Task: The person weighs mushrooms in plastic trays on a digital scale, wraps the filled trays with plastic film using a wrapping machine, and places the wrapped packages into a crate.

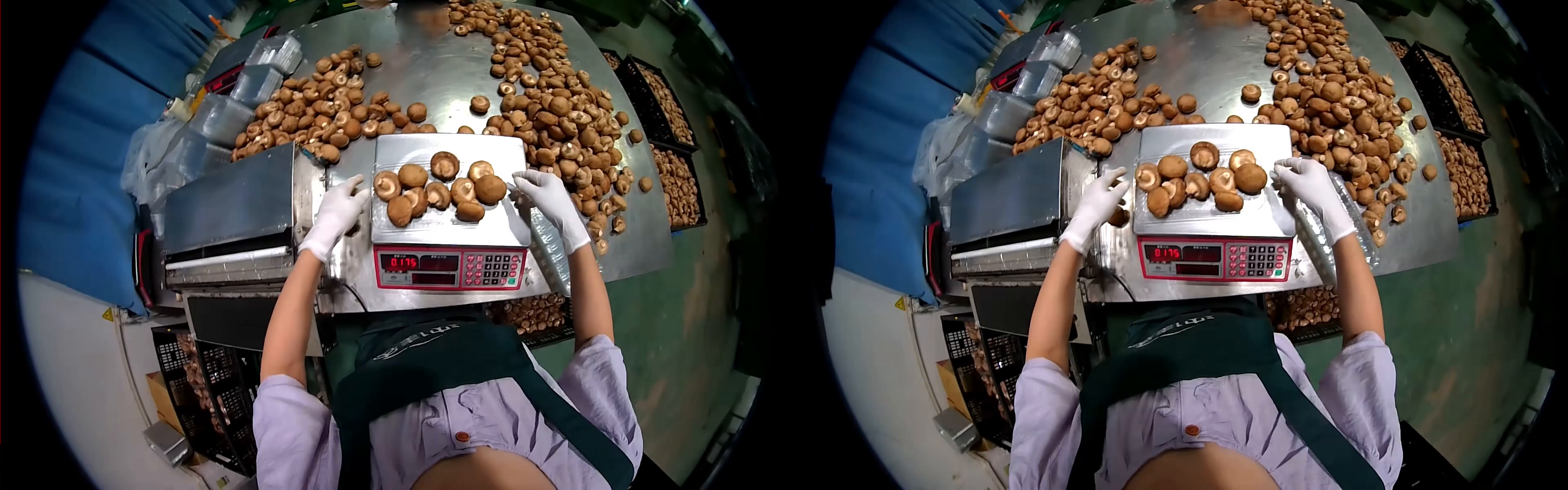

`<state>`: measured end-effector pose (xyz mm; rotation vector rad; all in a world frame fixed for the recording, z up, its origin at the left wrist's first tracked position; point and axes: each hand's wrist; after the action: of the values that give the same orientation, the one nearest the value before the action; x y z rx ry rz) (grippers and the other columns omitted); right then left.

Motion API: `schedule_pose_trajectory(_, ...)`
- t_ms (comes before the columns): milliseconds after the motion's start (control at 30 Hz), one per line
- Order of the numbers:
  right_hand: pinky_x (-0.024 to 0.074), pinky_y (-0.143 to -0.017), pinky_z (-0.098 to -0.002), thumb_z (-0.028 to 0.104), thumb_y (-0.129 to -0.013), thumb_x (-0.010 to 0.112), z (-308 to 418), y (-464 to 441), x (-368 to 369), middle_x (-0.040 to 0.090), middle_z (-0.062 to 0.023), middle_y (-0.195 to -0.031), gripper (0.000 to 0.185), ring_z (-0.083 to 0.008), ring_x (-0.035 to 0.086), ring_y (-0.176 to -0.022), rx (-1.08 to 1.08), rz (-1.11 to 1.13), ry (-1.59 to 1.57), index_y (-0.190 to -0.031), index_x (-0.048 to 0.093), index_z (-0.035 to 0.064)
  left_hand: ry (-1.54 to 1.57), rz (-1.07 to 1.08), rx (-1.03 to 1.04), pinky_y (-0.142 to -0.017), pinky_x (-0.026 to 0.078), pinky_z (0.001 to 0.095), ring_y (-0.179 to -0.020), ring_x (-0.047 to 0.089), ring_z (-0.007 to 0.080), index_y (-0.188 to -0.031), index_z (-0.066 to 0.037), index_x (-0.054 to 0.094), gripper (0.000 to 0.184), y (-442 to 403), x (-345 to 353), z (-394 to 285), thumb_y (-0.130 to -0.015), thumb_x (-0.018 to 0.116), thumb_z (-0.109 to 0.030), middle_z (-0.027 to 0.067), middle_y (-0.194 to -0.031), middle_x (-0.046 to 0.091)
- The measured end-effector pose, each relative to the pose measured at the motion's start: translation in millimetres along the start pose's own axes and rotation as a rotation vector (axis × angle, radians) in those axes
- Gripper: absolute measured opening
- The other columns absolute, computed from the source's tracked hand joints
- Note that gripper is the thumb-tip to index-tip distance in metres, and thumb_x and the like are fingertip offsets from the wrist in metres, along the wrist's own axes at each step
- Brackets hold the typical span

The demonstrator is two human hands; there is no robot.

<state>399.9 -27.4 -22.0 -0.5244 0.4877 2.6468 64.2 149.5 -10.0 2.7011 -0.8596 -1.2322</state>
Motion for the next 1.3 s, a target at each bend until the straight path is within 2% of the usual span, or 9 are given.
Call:
schedule_pose_trajectory(33, 0.0493, -0.058, -0.0254, 0.023, -0.087, 0.059, 10, 0, 5, 0.066, -0.0080, -0.073, 0.031, -0.0109, 0.061, -0.059, 0.033, 0.033, -0.005, -0.101, 0.066, -0.0038, -0.187, -0.153, 0.254, -0.074, 0.050, 0.0339, -0.077, 0.066, 0.0264, -0.120, -0.003, 0.056, 0.042, -5, 9, 2, -0.084, 0.057, -0.023, 0.0188, -0.088, 0.067)
schedule_pose_trajectory(200, 0.0478, -0.052, -0.0241, 0.016, -0.086, 0.060, 0, -17, 24, 0.063, -0.0056, -0.068, 0.019, -0.0088, 0.057, -0.056, 0.099, 0.012, 0.013, -0.089, 0.066, -0.0025, 0.056, -0.063, 0.012, -0.064, 0.050, 0.0331, -0.067, 0.064, 0.0219, -0.109, -0.003, 0.061, 0.030, -11, 22, -1, -0.083, 0.058, -0.017, 0.0161, -0.078, 0.066)
schedule_pose_trajectory(333, 0.0462, -0.053, -0.0263, 0.017, -0.080, 0.061, 3, -11, 34, 0.061, -0.0062, -0.063, 0.020, -0.0100, 0.057, -0.055, -0.088, -0.170, 0.081, -0.081, 0.065, -0.0022, 0.082, -0.084, 0.082, -0.080, 0.049, 0.0370, -0.089, 0.064, 0.0317, -0.101, -0.006, 0.066, 0.027, -15, 5, 6, -0.081, 0.053, -0.019, 0.0214, -0.093, 0.065)
schedule_pose_trajectory(367, 0.0457, -0.051, -0.0256, 0.015, -0.080, 0.060, 27, 0, 36, 0.060, -0.0056, -0.061, 0.018, -0.0090, 0.056, -0.054, -0.020, -0.140, 0.001, -0.078, 0.065, -0.0017, 0.118, -0.099, 0.095, -0.077, 0.049, 0.0377, -0.086, 0.065, 0.0308, -0.102, -0.006, 0.066, 0.028, -26, 5, 22, -0.081, 0.053, -0.019, 0.0216, -0.090, 0.065)
schedule_pose_trajectory(400, 0.0448, -0.049, -0.0248, 0.015, -0.081, 0.060, 42, 5, 40, 0.060, -0.0052, -0.060, 0.017, -0.0088, 0.056, -0.052, -0.014, -0.126, -0.046, -0.076, 0.063, -0.0010, 0.093, -0.110, 0.126, -0.053, 0.050, 0.0310, -0.056, 0.063, 0.0162, -0.106, -0.002, 0.062, 0.027, -18, -12, 14, -0.081, 0.054, -0.011, 0.0123, -0.069, 0.065)
schedule_pose_trajectory(533, 0.0432, -0.045, -0.0209, 0.014, -0.080, 0.059, 119, 35, 74, 0.060, -0.0043, -0.060, 0.017, -0.0088, 0.056, -0.050, -0.090, -0.157, -0.078, -0.075, 0.062, -0.0020, 0.101, -0.107, 0.116, -0.054, 0.051, 0.0301, -0.056, 0.063, 0.0158, -0.106, -0.002, 0.063, 0.028, -11, -69, 33, -0.081, 0.053, -0.010, 0.0122, -0.072, 0.065)
schedule_pose_trajectory(667, 0.0468, -0.053, -0.0213, 0.028, -0.083, 0.054, 233, 86, 134, 0.065, -0.0060, -0.067, 0.031, -0.0088, 0.059, -0.055, -0.086, -0.124, 0.313, -0.087, 0.068, 0.0001, 0.078, -0.127, 0.113, -0.061, 0.051, 0.0323, -0.062, 0.064, 0.0198, -0.103, -0.002, 0.065, 0.028, 0, -140, 83, -0.077, 0.059, -0.013, 0.0134, -0.073, 0.066)
schedule_pose_trajectory(933, 0.0514, -0.063, -0.0313, 0.023, -0.078, 0.062, 228, -15, 315, 0.066, -0.0125, -0.067, 0.025, -0.0201, 0.065, -0.062, -0.248, -0.016, 0.173, -0.079, 0.067, -0.0016, 0.057, -0.231, -0.090, -0.075, 0.052, 0.0333, -0.079, 0.067, 0.0279, -0.097, -0.002, 0.068, 0.028, 27, -273, 203, -0.073, 0.060, -0.012, 0.0180, -0.083, 0.068)
schedule_pose_trajectory(1300, 0.0511, -0.063, -0.0322, 0.028, -0.080, 0.058, 257, -13, 400, 0.067, -0.0102, -0.067, 0.027, -0.0214, 0.066, -0.061, -0.214, 0.057, 0.291, -0.078, 0.067, 0.0017, 0.151, -0.057, -0.132, -0.049, 0.051, 0.0277, -0.054, 0.062, 0.0138, -0.099, -0.002, 0.065, 0.021, 24, -336, 292, -0.080, 0.062, -0.010, 0.0070, -0.070, 0.065)
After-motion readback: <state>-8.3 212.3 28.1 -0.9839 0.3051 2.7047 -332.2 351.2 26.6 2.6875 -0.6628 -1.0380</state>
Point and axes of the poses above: each hand's wrist, its own y-axis away from the middle knuckle, its own x-axis out of the palm, z = x × y
